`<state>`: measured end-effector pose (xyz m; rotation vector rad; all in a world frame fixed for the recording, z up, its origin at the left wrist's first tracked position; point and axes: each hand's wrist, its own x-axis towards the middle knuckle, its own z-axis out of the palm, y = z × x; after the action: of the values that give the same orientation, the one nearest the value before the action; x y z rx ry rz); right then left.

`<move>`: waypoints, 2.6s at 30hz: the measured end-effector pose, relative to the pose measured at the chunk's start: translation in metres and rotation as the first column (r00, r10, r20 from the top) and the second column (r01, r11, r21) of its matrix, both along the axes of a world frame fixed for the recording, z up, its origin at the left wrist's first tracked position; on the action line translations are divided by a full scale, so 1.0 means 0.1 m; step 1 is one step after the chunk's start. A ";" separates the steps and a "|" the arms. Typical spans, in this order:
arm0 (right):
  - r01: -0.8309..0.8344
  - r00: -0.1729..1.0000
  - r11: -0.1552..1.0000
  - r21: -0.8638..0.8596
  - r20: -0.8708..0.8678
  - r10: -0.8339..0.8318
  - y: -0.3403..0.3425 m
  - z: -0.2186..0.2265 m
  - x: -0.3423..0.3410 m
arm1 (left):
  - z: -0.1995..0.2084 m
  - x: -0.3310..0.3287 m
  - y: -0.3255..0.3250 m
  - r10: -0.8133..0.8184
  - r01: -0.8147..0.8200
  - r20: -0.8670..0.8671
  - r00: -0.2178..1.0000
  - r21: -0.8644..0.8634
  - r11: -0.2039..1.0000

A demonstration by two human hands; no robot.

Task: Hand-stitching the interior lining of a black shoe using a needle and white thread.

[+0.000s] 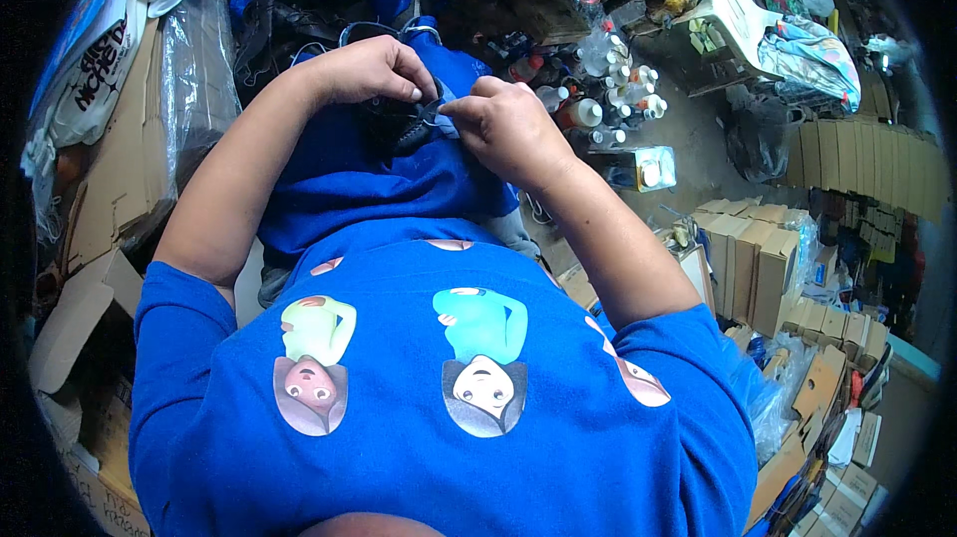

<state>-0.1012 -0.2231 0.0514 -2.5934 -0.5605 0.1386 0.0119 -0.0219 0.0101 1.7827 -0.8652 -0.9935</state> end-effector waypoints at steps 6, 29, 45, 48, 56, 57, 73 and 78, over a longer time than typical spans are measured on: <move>0.013 0.978 0.991 0.130 -0.206 0.014 -0.14 -0.10 0.14 | -0.03 0.00 0.01 -0.082 0.084 0.071 0.994 -0.015 0.996; 0.041 0.997 0.971 0.236 -0.067 -0.026 -0.07 -0.32 0.02 | 0.03 -0.53 0.41 0.421 -0.390 0.475 0.772 -0.168 0.905; 0.115 0.914 0.938 0.328 -0.404 0.029 -0.20 -0.35 0.13 | -0.18 -0.73 0.35 0.454 -0.418 0.640 0.620 -0.221 0.881; 0.090 0.894 0.936 0.340 -0.442 0.075 -0.21 -0.32 0.21 | -0.21 -0.71 0.36 0.436 -0.417 0.629 0.644 -0.189 0.889; 0.136 0.861 0.932 0.335 -0.505 0.056 -0.21 -0.34 0.29 | -0.21 -0.69 0.36 0.435 -0.412 0.614 0.659 -0.190 0.891; 0.136 0.861 0.932 0.336 -0.506 0.057 -0.21 -0.34 0.29 | -0.20 -0.69 0.36 0.429 -0.409 0.601 0.674 -0.180 0.895; 0.155 0.797 0.881 0.448 -0.584 0.157 -0.29 -0.47 0.33 | -0.26 -0.50 0.28 0.396 -0.365 0.274 0.877 -0.158 0.918; 0.162 0.809 0.871 0.464 -0.567 0.152 -0.31 -0.48 0.28 | -0.19 -0.57 0.33 0.391 -0.368 0.342 0.854 -0.134 0.920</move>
<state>-0.0734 -0.2541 0.0036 -1.8974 -0.2968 0.6854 -0.0447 0.0113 -0.0091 2.0155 -0.7101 -0.3787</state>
